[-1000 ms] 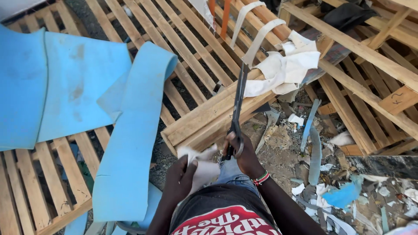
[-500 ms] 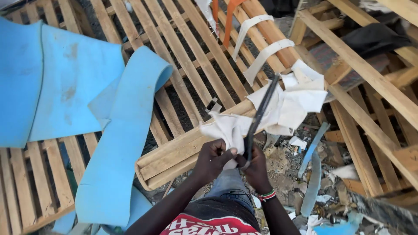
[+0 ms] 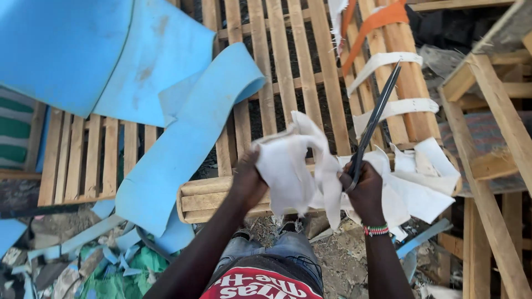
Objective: Cutting and trimming white fabric using scissors over a wooden furniture frame
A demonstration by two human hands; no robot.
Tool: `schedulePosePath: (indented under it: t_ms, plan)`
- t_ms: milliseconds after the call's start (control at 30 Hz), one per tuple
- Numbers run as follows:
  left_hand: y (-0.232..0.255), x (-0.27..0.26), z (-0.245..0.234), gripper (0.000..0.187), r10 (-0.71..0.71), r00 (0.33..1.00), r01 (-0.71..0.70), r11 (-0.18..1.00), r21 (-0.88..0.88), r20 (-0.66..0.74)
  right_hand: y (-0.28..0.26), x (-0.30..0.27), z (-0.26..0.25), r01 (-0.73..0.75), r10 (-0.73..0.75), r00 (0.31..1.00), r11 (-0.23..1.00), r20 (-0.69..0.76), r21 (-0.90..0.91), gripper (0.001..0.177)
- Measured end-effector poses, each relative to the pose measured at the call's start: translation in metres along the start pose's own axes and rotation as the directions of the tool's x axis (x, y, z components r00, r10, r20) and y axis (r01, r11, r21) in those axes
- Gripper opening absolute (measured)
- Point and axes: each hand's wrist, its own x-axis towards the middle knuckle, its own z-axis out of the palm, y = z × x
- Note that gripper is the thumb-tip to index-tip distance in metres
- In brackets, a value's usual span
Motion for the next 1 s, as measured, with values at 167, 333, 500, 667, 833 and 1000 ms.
schedulePosePath:
  t_ms: [167,333,500,667,833,1000]
  plan:
    - [0.062,0.042,-0.110,0.044,0.112,0.986,-0.131,0.978,-0.161,-0.123,0.015,0.099,-0.005,-0.024,0.022,1.000,0.968,-0.013,-0.249,0.031]
    - [0.078,-0.018,-0.179,0.043,0.296,0.923,-0.310,0.951,-0.019,-0.248,0.052,0.214,0.007,0.126,-0.156,0.988,0.789,0.003,-0.601,0.029]
    - [0.085,-0.075,-0.165,0.062,0.268,0.819,-0.300,0.954,0.021,-0.507,0.082,0.311,0.027,0.262,-0.293,0.951,0.594,0.099,-0.760,0.026]
    - [0.098,-0.096,-0.221,0.047,0.333,0.697,-0.453,0.891,-0.030,-0.635,0.098,0.374,0.042,0.297,-0.319,0.937,0.513,0.143,-0.805,0.030]
    - [0.099,-0.154,-0.226,0.013,0.789,0.613,0.273,-0.267,0.924,0.047,0.095,0.385,0.042,0.287,-0.241,0.949,0.395,0.203,-0.873,0.037]
    - [0.090,-0.199,-0.336,0.025,0.748,0.173,-0.041,0.656,0.754,-0.641,0.150,0.386,0.001,0.188,0.110,0.968,0.280,0.226,-0.941,0.057]
